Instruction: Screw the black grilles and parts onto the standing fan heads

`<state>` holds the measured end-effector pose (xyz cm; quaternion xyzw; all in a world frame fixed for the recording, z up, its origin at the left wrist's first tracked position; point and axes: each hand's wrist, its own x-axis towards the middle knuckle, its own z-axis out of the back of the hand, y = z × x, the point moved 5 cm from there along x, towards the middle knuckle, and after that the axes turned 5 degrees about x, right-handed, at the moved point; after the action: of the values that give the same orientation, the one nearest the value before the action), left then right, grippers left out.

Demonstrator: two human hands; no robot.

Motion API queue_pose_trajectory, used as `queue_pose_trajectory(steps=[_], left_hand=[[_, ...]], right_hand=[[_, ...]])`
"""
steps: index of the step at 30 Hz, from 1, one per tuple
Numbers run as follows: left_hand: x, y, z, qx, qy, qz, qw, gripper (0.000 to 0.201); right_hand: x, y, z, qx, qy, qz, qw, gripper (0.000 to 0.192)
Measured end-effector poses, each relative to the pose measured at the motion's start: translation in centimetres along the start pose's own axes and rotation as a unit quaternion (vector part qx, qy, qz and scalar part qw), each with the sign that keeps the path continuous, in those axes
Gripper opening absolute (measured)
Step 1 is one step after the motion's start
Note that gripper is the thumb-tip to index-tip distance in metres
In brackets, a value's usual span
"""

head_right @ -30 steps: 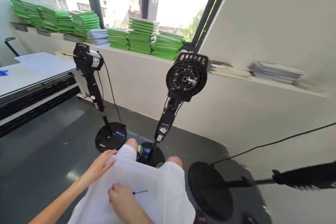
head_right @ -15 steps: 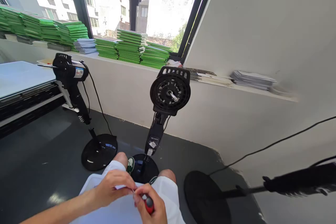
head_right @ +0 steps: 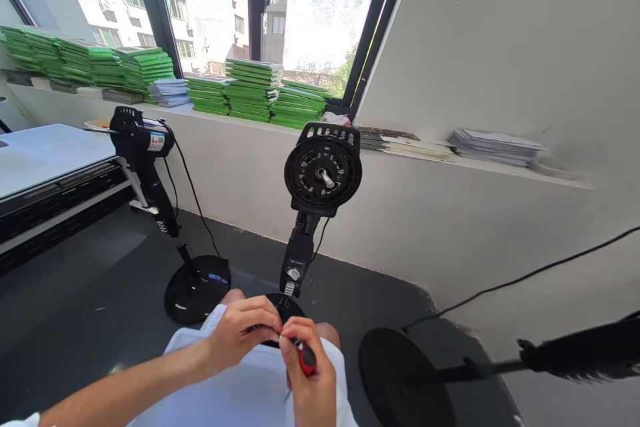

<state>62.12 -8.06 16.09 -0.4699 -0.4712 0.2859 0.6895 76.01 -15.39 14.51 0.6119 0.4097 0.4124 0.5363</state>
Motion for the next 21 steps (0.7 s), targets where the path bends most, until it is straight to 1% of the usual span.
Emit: queue_pose_trajectory(steps=[2,4,6,8,9,10,11,12,13,14,15,17,19,20,21], left_hand=[[1.2,-1.5,-0.1,-0.01,-0.009,-0.033,0.999,0.027],[2.4,-3.2,0.0,-0.007,-0.016,-0.079,0.997,0.022],[3.8,-5.2,0.6,0.013,-0.035,-0.159,0.987,0.025],[5.5,-7.5,1.8,0.039,-0.078,-0.256,0.963,0.03],[6.7,-8.5,2.7,0.048,-0.108,-0.295,0.948,0.032],[8.2,-9.4,3.5,0.056,-0.135,-0.312,0.939,0.031],[10.0,-10.1,4.5,0.052,-0.168,-0.317,0.932,0.029],[12.0,-10.7,5.3,0.043,-0.191,-0.315,0.928,0.028],[14.2,-11.2,5.9,0.029,-0.201,-0.31,0.929,0.031],[16.4,-11.7,6.3,0.017,-0.192,-0.311,0.931,0.037],[18.6,-12.1,6.5,0.008,-0.172,-0.318,0.932,0.047],[22.3,-12.6,6.1,-0.002,-0.088,-0.327,0.941,0.068],[24.6,-12.6,5.3,-0.002,0.002,-0.326,0.945,0.08],[25.2,-12.6,5.0,0.002,0.033,-0.325,0.945,0.082],[25.6,-12.6,4.8,0.01,0.05,-0.327,0.944,0.082]], right_hand=[[0.7,1.9,0.1,0.009,-0.012,0.043,0.999,0.031],[1.6,4.1,0.3,0.044,-0.023,0.076,0.996,0.03],[2.9,6.8,0.9,0.071,-0.032,0.103,0.992,0.028],[4.6,10.2,1.8,0.073,-0.047,0.144,0.986,0.024],[5.5,12.2,2.4,0.073,-0.068,0.185,0.978,0.024],[6.5,14.1,2.8,0.068,-0.084,0.217,0.97,0.024],[7.6,15.9,3.0,0.063,-0.09,0.243,0.964,0.025],[8.8,17.4,3.1,0.06,-0.089,0.255,0.961,0.025],[10.1,18.6,3.0,0.067,-0.085,0.262,0.959,0.025],[11.4,19.5,2.8,0.074,-0.082,0.267,0.957,0.026],[12.6,20.2,2.5,0.075,-0.08,0.266,0.958,0.027],[14.9,20.8,1.7,0.063,-0.065,0.256,0.962,0.03],[16.8,20.7,1.0,0.048,-0.043,0.241,0.969,0.033],[17.4,20.6,0.8,0.042,-0.034,0.235,0.97,0.035],[17.8,20.6,0.6,0.037,-0.029,0.232,0.971,0.037]])
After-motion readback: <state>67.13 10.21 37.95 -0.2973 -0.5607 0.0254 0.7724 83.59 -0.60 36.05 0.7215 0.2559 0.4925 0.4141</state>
